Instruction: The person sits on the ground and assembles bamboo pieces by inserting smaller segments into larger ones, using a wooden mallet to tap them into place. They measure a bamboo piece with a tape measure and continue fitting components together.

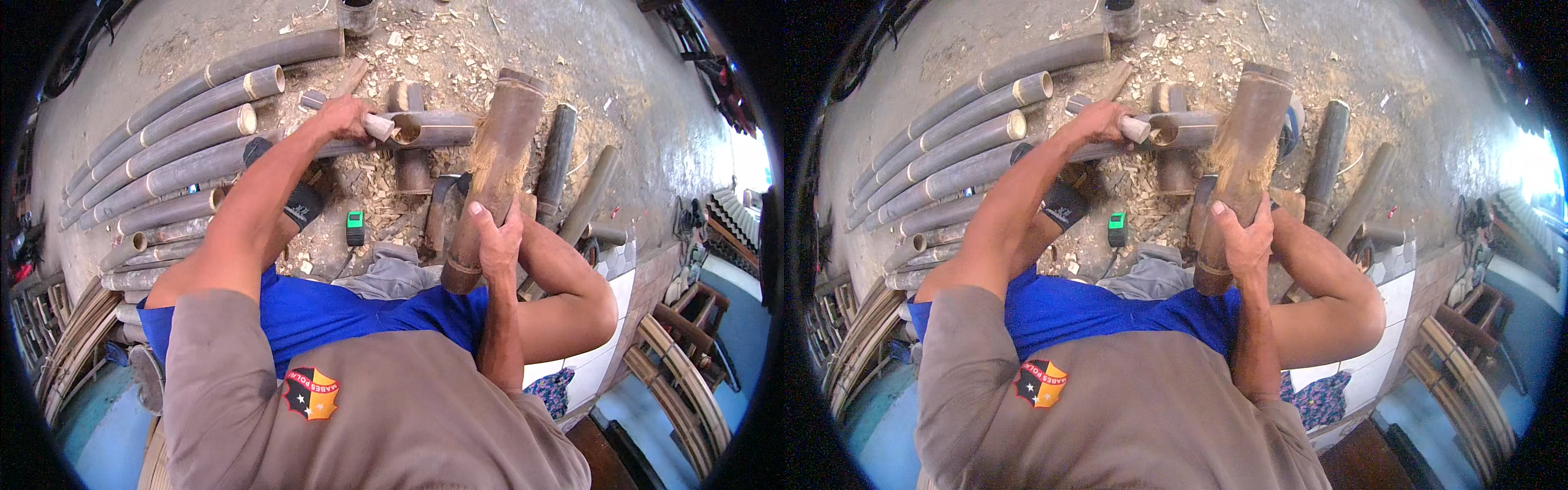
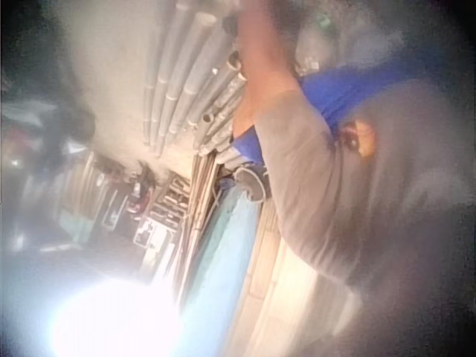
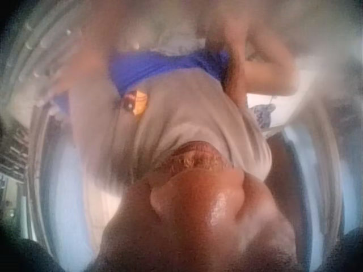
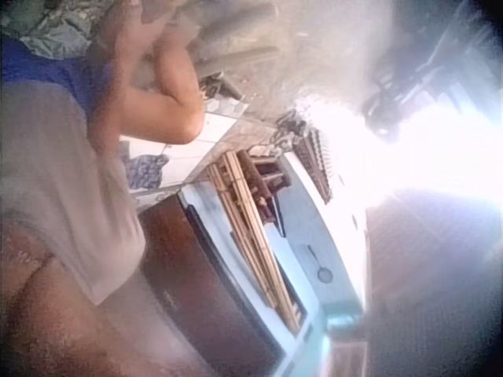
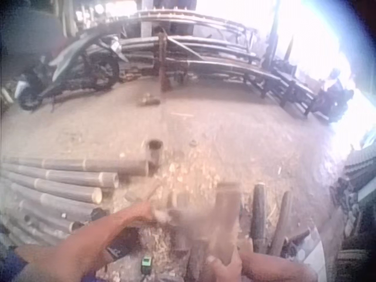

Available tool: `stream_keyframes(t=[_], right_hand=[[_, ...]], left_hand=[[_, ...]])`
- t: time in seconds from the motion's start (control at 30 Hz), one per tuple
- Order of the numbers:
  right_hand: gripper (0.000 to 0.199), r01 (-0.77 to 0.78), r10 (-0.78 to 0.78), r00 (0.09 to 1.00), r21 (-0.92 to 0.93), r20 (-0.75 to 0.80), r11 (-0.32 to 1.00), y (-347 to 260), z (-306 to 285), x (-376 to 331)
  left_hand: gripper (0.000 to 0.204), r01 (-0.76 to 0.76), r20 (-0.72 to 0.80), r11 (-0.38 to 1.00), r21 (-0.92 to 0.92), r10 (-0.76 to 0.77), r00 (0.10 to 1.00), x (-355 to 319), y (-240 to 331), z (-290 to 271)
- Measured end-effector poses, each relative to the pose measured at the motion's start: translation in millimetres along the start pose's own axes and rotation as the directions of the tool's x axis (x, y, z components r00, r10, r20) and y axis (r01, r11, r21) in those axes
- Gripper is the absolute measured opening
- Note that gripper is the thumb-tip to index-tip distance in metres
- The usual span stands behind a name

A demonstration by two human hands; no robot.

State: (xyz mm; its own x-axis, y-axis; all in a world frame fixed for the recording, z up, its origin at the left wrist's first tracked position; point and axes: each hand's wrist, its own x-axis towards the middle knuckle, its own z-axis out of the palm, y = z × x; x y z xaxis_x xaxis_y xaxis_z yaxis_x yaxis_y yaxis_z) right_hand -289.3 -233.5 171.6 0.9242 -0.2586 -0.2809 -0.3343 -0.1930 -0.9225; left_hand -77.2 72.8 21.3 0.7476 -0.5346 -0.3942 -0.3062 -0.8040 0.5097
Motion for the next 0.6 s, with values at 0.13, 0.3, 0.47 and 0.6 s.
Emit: stream_keyframes(t=[0.13, 0.3, 0.47, 0.6], right_hand=[[0.065, 0.065, -0.064, 0.998, 0.068, -0.006, 0.996, -13, 3, -2], [0.066, 0.093, -0.093, 0.995, -0.004, -0.046, 0.996, -27, 0, -9], [0.068, -0.003, 0.011, 0.999, 0.176, -0.048, 0.984, -3, -14, -12], [0.065, 0.115, -0.108, 0.992, 0.122, -0.062, 0.986, -3, -18, -16]], left_hand=[[0.072, 0.044, 0.187, 0.947, -0.318, 0.017, 0.982, 17, -26, -6], [0.066, 0.104, 0.056, 0.946, -0.308, -0.091, 0.994, 14, -23, -11], [0.051, -0.115, -0.598, 0.731, -0.673, -0.446, 0.666, 11, 60, -18], [0.041, -0.436, -0.819, 0.839, -0.327, -0.021, 0.573, 25, 124, 27]])
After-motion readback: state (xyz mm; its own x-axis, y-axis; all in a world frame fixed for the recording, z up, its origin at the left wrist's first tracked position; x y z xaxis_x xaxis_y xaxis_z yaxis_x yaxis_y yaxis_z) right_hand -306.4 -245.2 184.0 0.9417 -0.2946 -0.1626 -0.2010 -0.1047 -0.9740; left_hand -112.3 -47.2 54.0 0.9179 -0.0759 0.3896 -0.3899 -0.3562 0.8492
